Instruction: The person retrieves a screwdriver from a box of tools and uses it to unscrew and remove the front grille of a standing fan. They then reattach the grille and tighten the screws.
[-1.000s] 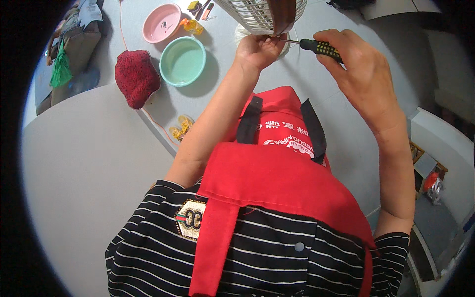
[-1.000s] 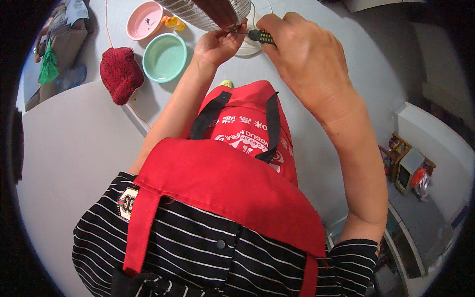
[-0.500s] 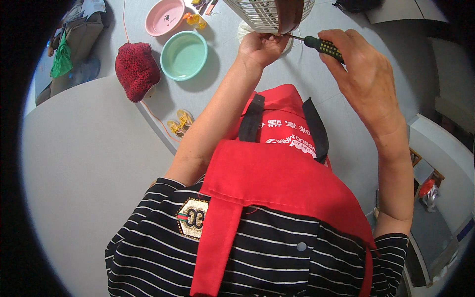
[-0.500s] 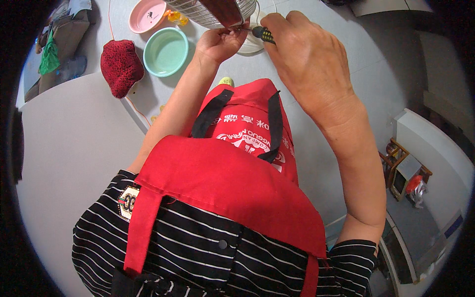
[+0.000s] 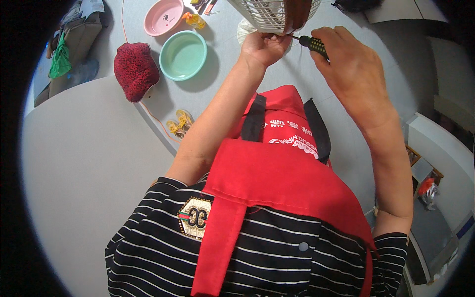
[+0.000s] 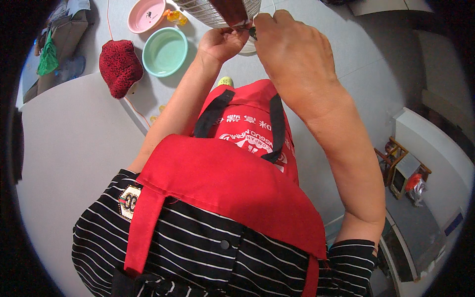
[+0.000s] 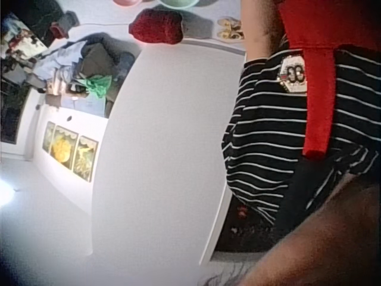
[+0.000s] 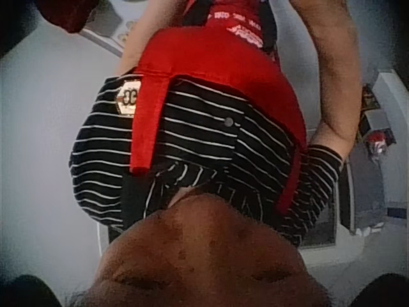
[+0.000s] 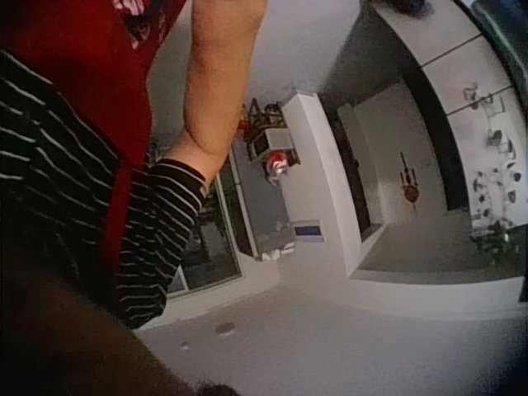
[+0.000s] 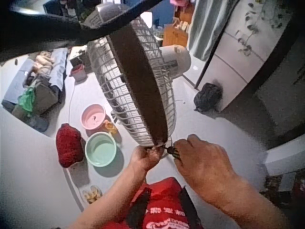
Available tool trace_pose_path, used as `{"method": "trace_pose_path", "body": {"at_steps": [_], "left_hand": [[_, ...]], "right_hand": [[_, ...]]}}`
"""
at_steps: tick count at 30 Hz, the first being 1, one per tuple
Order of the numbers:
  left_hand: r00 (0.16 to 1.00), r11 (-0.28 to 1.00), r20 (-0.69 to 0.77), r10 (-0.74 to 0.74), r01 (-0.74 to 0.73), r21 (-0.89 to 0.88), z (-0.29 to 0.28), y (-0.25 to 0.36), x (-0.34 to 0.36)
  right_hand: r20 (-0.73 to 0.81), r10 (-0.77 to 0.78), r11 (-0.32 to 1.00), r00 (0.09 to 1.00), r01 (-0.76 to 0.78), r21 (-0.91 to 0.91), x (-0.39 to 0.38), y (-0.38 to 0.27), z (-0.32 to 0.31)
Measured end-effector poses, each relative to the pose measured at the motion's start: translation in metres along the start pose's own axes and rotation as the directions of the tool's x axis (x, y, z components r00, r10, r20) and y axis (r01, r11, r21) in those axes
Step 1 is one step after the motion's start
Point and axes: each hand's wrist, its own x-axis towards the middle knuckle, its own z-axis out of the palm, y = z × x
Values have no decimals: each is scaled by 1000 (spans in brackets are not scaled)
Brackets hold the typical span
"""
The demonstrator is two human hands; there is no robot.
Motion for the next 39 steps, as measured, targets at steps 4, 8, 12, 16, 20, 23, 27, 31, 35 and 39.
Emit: {"method": "trace_pose_path", "body": {"at_steps": [4,8,12,16,20,23,27,31,35,39], "left_hand": [[999,997,26,-47,49,-64,0,3,2],[997,997,61,-38,42,-62,2,-1,-4],[994,993,83,-70,78,-90,2,-4,-1],[981,986,159,-107,126,-113,0,-6,-4],[991,994,100,-89,95,-51,3,-7,-5],[988,993,126,-90,98,-60,-1,-7,-3],[990,997,133,-48,55,-54,-7,-7,7],[990,994,114,-78,86,-67,0,-10,1],[987,995,122,-100,100,8,0,-3,0],[984,993,130,-119,120,-3,2,2,1]], "right_hand": [[0,24,999,1000,-24,-32,2,-4,6],[13,17,999,1000,-17,-52,5,-5,4],[-6,1,999,1000,-2,-45,5,-6,4],[2,79,996,997,-79,-49,2,-8,8],[41,107,991,993,-103,-83,-1,-10,4],[65,94,990,993,-87,-114,-2,-15,3],[41,80,987,996,-73,-141,-7,-18,8],[12,91,991,996,-89,-98,-6,-13,10],[-21,49,998,999,-50,-32,-1,-3,8],[-38,61,998,997,-62,-24,2,-2,12]]}}
